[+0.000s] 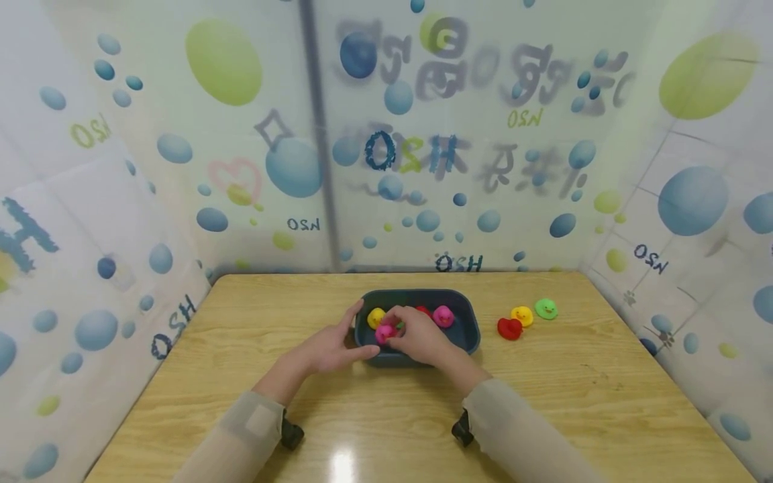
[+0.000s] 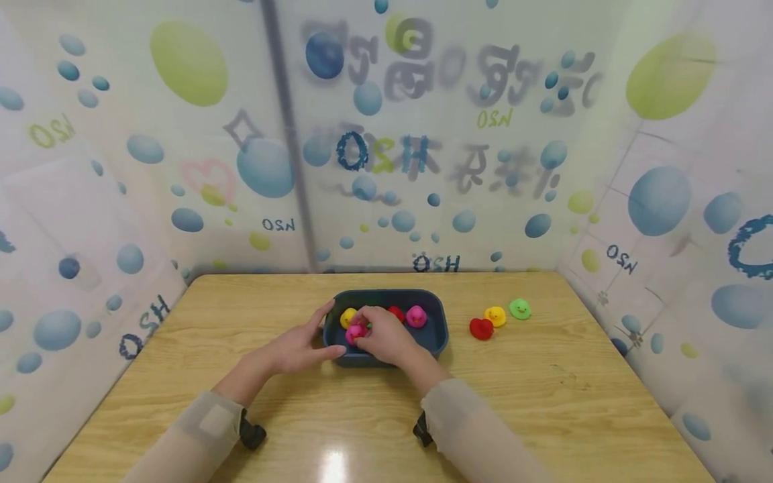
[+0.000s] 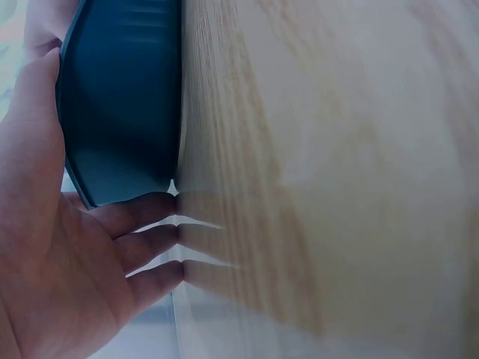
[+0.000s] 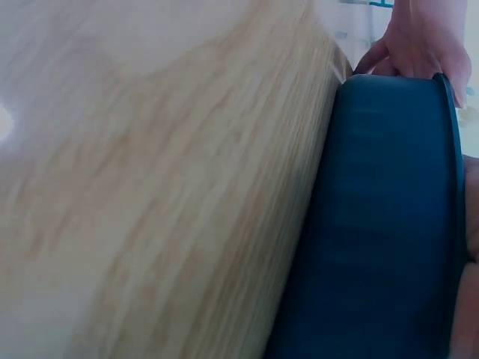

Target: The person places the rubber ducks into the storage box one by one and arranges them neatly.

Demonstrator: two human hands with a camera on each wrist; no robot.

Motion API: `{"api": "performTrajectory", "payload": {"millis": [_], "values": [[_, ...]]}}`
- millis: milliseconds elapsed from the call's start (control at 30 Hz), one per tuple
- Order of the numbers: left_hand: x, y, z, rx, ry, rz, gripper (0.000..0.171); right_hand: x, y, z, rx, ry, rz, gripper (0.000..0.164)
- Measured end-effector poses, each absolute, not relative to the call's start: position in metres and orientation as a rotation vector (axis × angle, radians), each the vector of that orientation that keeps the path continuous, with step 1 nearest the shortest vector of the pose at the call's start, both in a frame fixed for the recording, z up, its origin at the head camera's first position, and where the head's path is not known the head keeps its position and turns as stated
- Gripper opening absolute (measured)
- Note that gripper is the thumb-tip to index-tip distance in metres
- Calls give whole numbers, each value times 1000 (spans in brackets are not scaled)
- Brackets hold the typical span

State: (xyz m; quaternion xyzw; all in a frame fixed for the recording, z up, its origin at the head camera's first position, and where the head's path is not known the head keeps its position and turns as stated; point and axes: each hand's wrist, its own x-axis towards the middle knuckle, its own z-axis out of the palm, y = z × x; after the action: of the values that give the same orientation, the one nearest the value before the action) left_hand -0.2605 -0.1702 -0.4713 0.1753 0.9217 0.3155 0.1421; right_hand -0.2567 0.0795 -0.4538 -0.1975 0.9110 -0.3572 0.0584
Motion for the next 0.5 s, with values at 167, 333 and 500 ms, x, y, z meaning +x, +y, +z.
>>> {"api": "performTrajectory", "payload": {"millis": [167, 333, 500], "values": [[-261, -170, -471, 499, 2667, 912, 116, -261, 78, -456, -537, 2723, -1078, 28], [-261, -169, -471, 511, 2663, 908, 116, -263, 79, -457, -504, 2698, -1073, 24], [-261, -168, -471, 508, 2662, 911, 117, -264, 81, -457, -526, 2690, -1060, 24]]}}
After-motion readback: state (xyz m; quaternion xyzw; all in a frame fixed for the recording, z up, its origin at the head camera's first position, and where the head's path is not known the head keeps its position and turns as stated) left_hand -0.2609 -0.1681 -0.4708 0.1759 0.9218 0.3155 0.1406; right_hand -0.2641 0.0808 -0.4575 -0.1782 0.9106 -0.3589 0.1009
